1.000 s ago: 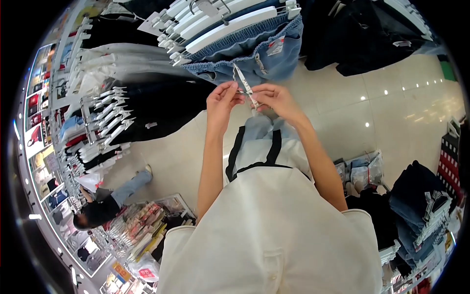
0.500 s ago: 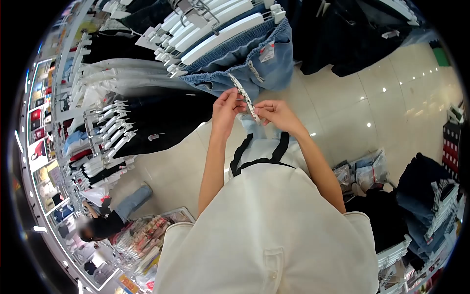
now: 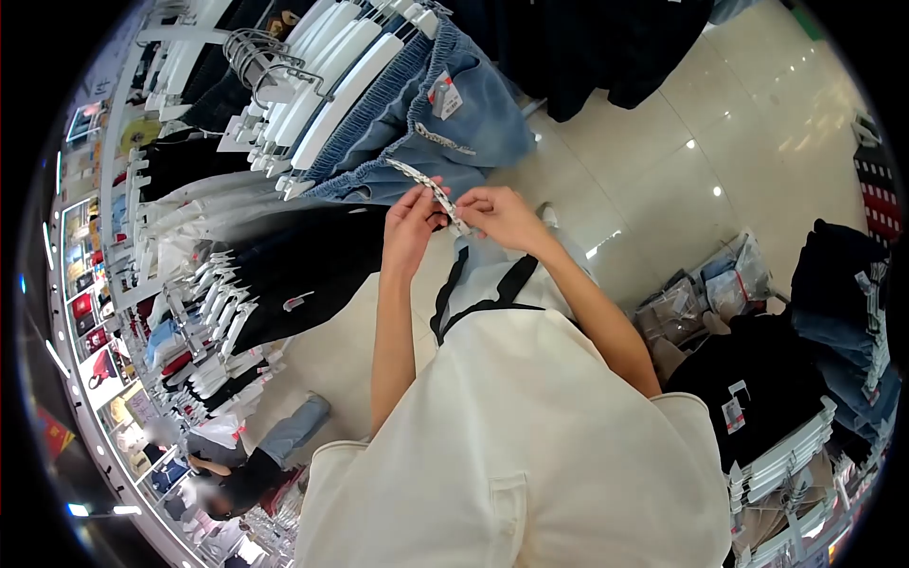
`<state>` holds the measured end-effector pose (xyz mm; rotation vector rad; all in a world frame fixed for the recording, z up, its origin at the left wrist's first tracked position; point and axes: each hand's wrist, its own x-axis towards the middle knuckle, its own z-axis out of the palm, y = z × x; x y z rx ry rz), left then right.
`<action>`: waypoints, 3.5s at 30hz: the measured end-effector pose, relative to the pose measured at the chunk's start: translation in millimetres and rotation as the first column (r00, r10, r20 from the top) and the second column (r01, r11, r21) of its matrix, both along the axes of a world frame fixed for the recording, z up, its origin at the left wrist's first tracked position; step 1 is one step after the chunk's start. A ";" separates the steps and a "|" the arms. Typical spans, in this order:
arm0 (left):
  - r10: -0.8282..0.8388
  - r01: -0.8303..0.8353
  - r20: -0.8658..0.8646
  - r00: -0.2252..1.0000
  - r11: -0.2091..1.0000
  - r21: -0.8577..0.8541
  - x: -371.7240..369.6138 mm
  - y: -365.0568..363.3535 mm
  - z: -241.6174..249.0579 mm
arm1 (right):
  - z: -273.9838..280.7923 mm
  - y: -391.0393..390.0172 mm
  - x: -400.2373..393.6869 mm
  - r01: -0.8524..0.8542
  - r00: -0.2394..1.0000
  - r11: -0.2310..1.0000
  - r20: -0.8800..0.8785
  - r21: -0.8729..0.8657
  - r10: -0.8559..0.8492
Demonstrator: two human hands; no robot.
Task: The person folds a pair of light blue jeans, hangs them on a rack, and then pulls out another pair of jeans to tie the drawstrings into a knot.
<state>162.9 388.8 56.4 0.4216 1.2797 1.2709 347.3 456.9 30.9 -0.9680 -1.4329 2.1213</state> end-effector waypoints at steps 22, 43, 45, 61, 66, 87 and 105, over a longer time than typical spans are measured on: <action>0.215 -0.222 -0.255 0.943 0.975 0.001 -3.7 -15.4 -2.1 | -90.5 73.6 -95.6 0.001 0.939 0.865 0.296 0.502 -0.173; -0.020 0.018 -0.024 1.000 0.998 -0.065 30.3 13.4 0.4 | 15.6 -3.9 43.5 -0.076 0.997 0.962 0.004 -0.261 0.080; 0.000 0.000 -0.004 1.000 0.999 -0.050 29.5 14.3 0.5 | 16.1 -4.7 47.0 -0.053 0.998 0.952 -0.047 -0.301 0.040; 0.067 -0.067 0.031 0.997 0.998 -0.008 28.4 4.1 12.6 | 26.4 -1.7 47.2 -0.114 0.982 0.912 -0.184 -0.393 0.043; -0.001 0.001 -0.004 1.000 0.999 -0.033 31.3 -3.8 9.6 | 27.9 -1.7 41.9 -0.046 0.984 0.941 -0.180 -0.335 -0.016; -0.143 0.142 -0.097 0.985 0.990 -0.013 31.8 -12.1 12.6 | 21.0 1.3 36.4 0.100 0.985 0.978 -0.120 -0.181 -0.123; -0.045 0.046 -0.021 0.999 0.998 0.053 32.0 -5.8 2.5 | 18.2 5.0 40.9 0.148 0.981 0.983 -0.107 -0.113 -0.160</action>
